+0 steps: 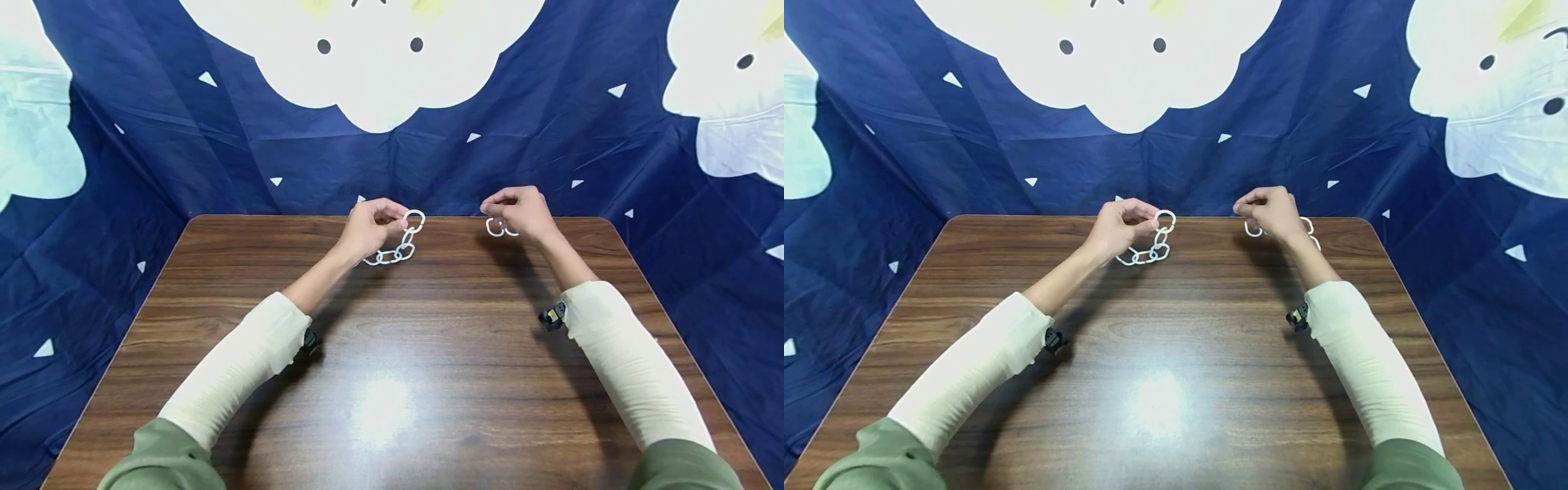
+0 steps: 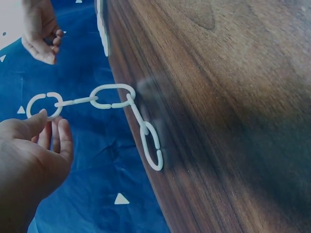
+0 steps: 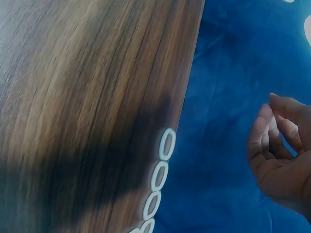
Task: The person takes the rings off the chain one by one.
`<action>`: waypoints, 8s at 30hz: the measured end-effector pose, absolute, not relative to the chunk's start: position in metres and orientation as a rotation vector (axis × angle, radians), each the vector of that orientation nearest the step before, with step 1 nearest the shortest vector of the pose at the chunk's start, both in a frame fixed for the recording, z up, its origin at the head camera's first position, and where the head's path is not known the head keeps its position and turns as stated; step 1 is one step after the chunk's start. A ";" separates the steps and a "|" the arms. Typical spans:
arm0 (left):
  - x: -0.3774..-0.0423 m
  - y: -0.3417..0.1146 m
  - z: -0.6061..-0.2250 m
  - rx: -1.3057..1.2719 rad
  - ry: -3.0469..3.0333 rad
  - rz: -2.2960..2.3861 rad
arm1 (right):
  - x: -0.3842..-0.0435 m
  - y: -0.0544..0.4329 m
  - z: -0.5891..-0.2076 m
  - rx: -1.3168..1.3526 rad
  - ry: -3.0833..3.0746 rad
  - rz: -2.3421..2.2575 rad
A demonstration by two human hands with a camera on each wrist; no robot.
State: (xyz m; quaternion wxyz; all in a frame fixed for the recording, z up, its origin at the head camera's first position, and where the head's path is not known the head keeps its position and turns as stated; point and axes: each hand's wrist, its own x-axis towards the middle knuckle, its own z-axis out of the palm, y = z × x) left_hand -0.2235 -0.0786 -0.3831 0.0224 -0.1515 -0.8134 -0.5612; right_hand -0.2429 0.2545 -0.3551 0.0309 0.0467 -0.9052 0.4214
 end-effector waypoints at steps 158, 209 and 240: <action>-0.218 -0.081 -0.381 -0.485 -2.602 -1.633 | -0.215 0.210 -0.393 -0.043 -2.727 1.900; -0.226 -0.078 -0.374 -0.589 -2.610 -1.648 | -0.190 0.338 -0.421 -0.746 -2.387 2.384; -0.224 -0.077 -0.368 -0.594 -2.642 -1.648 | -0.211 0.353 -0.413 -0.896 -2.448 2.316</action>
